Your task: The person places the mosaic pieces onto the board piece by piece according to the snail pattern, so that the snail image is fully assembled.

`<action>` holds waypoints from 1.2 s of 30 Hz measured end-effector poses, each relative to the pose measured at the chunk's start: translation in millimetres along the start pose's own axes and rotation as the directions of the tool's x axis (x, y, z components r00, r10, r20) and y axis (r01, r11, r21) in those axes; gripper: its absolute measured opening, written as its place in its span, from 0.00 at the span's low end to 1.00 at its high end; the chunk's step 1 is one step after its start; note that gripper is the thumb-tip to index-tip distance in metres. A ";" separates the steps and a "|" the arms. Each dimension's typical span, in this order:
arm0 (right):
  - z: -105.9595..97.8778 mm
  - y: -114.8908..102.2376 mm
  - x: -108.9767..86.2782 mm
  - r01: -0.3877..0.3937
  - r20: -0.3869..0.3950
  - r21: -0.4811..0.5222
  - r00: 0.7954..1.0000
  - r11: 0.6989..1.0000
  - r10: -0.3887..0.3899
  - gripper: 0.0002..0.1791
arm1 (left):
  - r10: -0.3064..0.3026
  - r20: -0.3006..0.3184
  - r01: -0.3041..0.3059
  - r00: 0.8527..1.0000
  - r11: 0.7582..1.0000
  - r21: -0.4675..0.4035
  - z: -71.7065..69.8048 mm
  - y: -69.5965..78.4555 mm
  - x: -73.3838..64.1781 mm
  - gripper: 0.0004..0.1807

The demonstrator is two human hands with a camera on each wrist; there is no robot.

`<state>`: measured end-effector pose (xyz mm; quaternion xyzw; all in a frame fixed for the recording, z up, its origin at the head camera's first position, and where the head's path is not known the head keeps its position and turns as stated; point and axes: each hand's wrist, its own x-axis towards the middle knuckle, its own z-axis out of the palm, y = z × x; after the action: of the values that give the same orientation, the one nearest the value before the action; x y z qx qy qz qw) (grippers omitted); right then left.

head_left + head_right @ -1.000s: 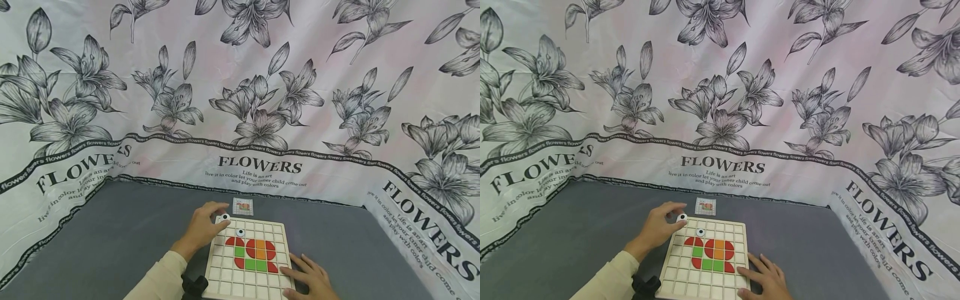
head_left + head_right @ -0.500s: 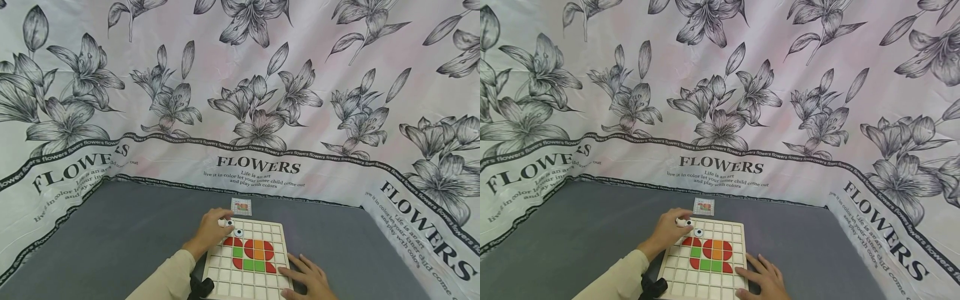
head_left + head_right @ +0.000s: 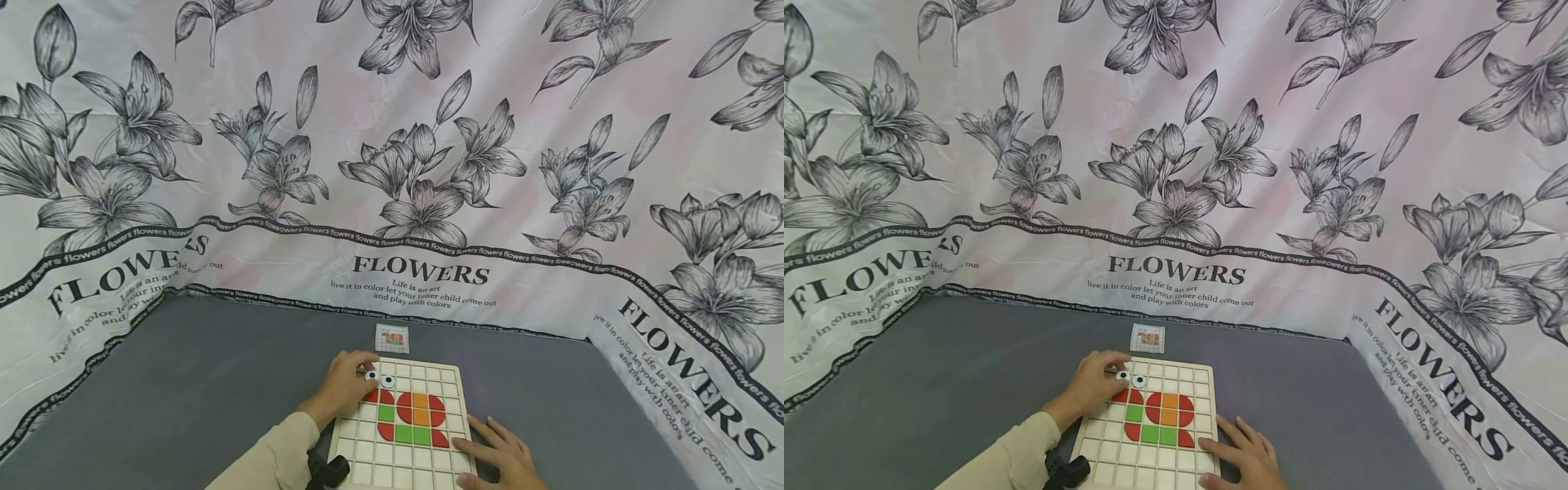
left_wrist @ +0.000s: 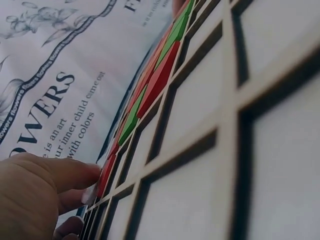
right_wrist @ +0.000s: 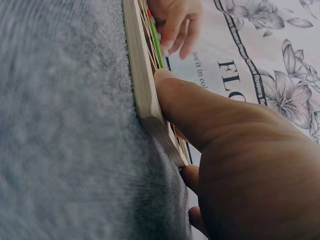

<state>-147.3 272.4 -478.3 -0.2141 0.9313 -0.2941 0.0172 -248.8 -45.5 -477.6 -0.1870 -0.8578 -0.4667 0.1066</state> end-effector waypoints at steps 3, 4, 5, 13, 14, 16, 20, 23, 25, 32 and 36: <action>0.0 -0.2 0.1 -0.008 0.005 0.003 1.000 1.000 0.008 0.24 | -0.002 0.004 0.002 1.000 1.000 0.001 0.3 -1.4 -0.9 0.21; 0.0 -0.1 0.3 -0.012 0.009 0.004 1.000 1.000 0.012 0.24 | -0.002 0.003 0.002 1.000 1.000 -0.003 0.2 -1.6 -1.2 0.20; 0.0 0.0 0.3 -0.014 0.011 0.003 1.000 1.000 0.014 0.24 | -0.003 0.000 0.003 1.000 1.000 -0.006 0.1 -1.6 -1.6 0.20; -1.4 -1.4 -0.6 -0.042 0.014 0.012 0.999 0.999 0.042 0.25 | 0.014 0.000 -0.014 1.000 0.999 -0.051 0.4 -0.3 -1.6 0.20; -1.7 -1.9 -0.6 -0.049 0.016 0.012 0.999 0.999 0.049 0.25 | 0.016 0.010 -0.016 1.000 0.998 -0.055 0.7 0.3 -1.1 0.21; -2.2 -2.6 -0.8 -0.060 0.020 0.008 0.998 0.998 0.060 0.26 | 0.032 0.037 -0.030 0.999 0.999 -0.042 1.8 1.6 -0.1 0.23; -2.8 -3.4 -1.6 -0.073 0.026 0.002 0.997 0.997 0.073 0.26 | 0.035 0.097 -0.034 0.995 0.999 -0.004 3.8 5.4 0.3 0.26; -2.8 -3.4 -2.1 -0.075 0.029 0.004 0.997 0.997 0.074 0.26 | 0.021 0.114 -0.023 0.993 1.000 0.014 4.4 7.1 -0.4 0.27; -2.9 -3.1 -2.2 -0.070 0.030 0.007 0.997 0.997 0.070 0.26 | 0.027 0.109 -0.028 0.994 1.000 0.004 3.9 7.9 -1.0 0.27; -3.9 -2.5 0.0 -0.062 0.034 0.058 0.998 0.996 0.060 0.25 | 0.052 0.070 -0.046 0.996 0.995 -0.090 -7.6 8.1 -1.0 0.25; -9.5 -3.7 1.9 -0.011 -0.005 0.051 1.000 0.999 0.011 0.25 | 0.059 0.027 -0.058 0.998 0.998 -0.039 -27.7 11.8 -1.3 0.23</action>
<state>-149.1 274.0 -468.2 -0.2077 0.9248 -0.3181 0.0216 -242.4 -63.2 -454.0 -0.2204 -0.8443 -0.4771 0.1045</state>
